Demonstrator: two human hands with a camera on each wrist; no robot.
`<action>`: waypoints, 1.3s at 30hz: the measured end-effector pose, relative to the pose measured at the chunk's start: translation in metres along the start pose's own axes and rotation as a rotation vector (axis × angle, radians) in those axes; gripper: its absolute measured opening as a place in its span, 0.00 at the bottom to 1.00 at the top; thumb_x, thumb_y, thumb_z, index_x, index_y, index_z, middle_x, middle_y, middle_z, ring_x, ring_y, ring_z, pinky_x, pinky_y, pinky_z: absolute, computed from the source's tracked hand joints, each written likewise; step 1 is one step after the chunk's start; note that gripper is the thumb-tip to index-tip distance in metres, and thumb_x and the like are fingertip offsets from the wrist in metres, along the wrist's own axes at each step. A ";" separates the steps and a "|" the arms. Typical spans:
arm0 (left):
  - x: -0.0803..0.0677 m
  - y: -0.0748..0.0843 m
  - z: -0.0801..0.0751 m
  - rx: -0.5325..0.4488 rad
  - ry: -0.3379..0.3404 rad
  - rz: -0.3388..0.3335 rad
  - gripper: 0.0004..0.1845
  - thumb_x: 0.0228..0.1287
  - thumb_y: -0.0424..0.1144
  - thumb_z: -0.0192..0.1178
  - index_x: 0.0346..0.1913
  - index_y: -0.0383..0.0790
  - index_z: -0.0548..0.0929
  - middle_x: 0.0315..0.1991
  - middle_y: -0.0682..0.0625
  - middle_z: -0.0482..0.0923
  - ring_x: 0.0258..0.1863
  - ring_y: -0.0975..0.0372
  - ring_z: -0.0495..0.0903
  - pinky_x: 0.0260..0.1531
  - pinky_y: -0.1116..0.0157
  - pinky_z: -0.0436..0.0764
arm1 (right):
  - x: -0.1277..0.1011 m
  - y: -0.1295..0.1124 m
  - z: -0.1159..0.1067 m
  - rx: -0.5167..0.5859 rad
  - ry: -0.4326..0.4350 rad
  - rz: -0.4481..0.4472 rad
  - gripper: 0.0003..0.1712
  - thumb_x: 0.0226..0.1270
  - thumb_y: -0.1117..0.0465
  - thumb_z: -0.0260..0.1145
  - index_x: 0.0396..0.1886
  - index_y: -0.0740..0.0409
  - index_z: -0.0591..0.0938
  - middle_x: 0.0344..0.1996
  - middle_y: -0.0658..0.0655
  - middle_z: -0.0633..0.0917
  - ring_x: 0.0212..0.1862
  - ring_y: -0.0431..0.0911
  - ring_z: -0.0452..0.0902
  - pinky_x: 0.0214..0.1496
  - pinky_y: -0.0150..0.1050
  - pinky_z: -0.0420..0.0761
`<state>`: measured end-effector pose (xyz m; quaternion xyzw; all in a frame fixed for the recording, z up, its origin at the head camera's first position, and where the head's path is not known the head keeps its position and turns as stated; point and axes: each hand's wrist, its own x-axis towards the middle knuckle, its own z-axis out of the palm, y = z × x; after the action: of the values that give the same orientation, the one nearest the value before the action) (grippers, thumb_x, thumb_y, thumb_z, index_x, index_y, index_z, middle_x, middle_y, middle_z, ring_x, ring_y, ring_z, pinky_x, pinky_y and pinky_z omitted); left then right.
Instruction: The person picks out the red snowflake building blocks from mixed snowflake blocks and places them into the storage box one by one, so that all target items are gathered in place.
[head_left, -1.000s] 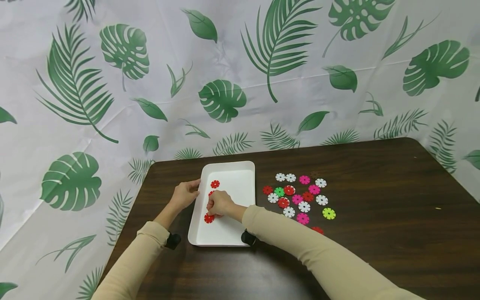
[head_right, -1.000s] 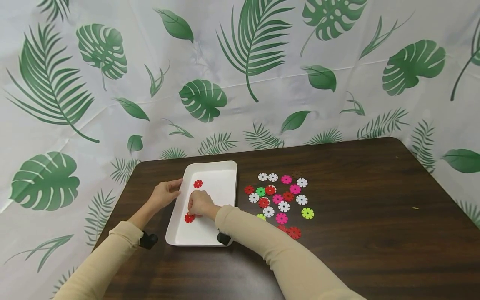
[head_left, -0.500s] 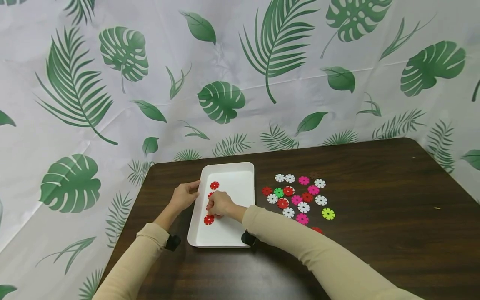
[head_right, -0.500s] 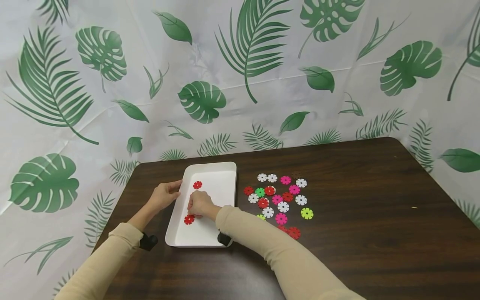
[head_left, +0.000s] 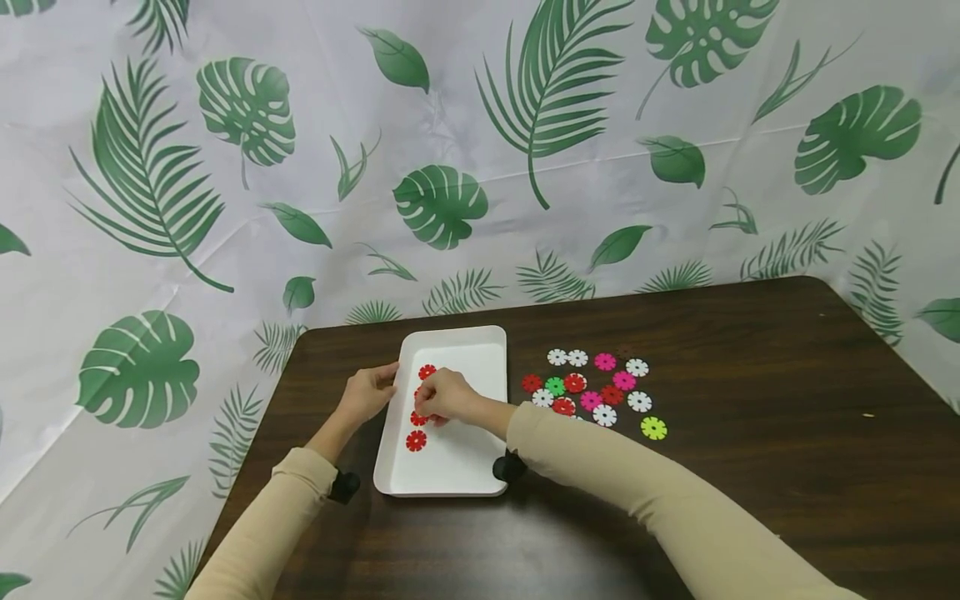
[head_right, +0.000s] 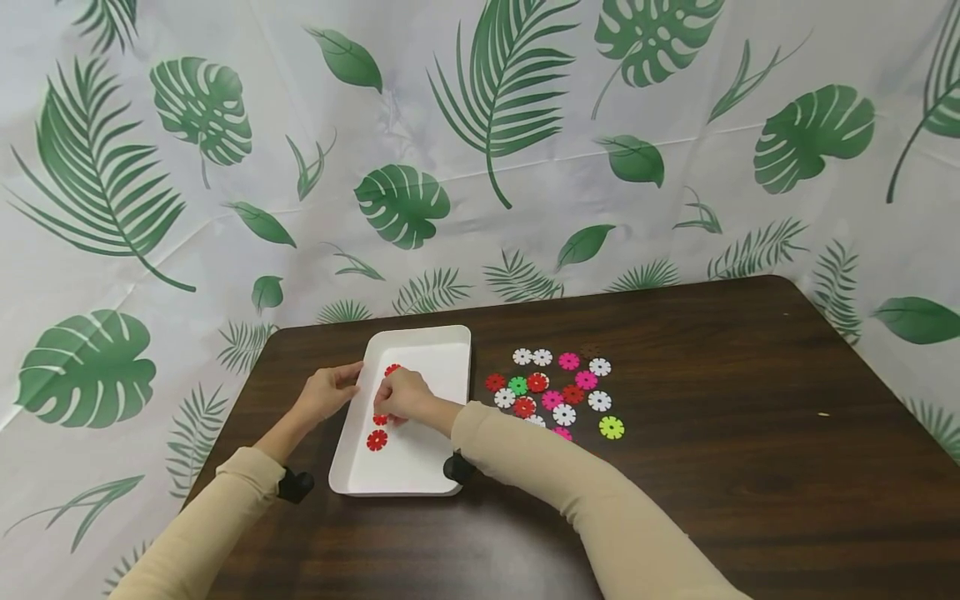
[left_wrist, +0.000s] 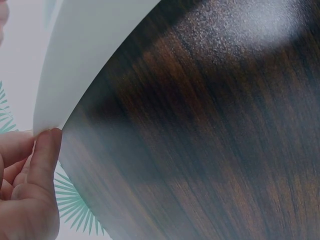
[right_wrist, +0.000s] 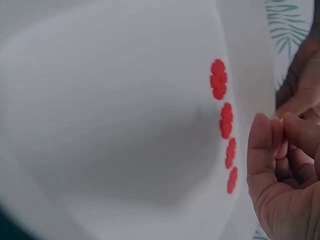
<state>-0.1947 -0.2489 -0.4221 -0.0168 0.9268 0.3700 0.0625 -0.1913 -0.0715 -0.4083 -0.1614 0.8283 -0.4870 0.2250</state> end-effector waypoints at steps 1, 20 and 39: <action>0.000 0.000 0.000 -0.003 0.000 -0.006 0.25 0.63 0.26 0.54 0.64 0.32 0.69 0.59 0.35 0.73 0.55 0.47 0.77 0.52 0.54 0.78 | -0.002 0.000 -0.004 0.022 0.002 -0.002 0.03 0.57 0.69 0.67 0.25 0.65 0.83 0.17 0.51 0.78 0.18 0.40 0.71 0.24 0.32 0.82; -0.001 -0.003 0.002 0.010 0.013 -0.033 0.25 0.64 0.27 0.54 0.65 0.33 0.69 0.62 0.36 0.70 0.56 0.46 0.75 0.53 0.53 0.77 | -0.039 0.040 -0.098 0.260 0.111 0.000 0.06 0.62 0.70 0.63 0.36 0.70 0.80 0.24 0.56 0.78 0.24 0.42 0.76 0.36 0.44 0.86; -0.002 0.001 0.002 0.001 0.009 -0.034 0.25 0.64 0.26 0.54 0.65 0.32 0.69 0.62 0.35 0.70 0.54 0.46 0.77 0.52 0.53 0.77 | -0.087 0.109 -0.159 0.246 0.231 0.075 0.13 0.65 0.67 0.62 0.44 0.73 0.78 0.33 0.66 0.80 0.27 0.43 0.80 0.38 0.43 0.85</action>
<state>-0.1931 -0.2461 -0.4226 -0.0343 0.9268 0.3683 0.0646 -0.2073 0.1395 -0.4180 -0.0448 0.7883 -0.5912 0.1641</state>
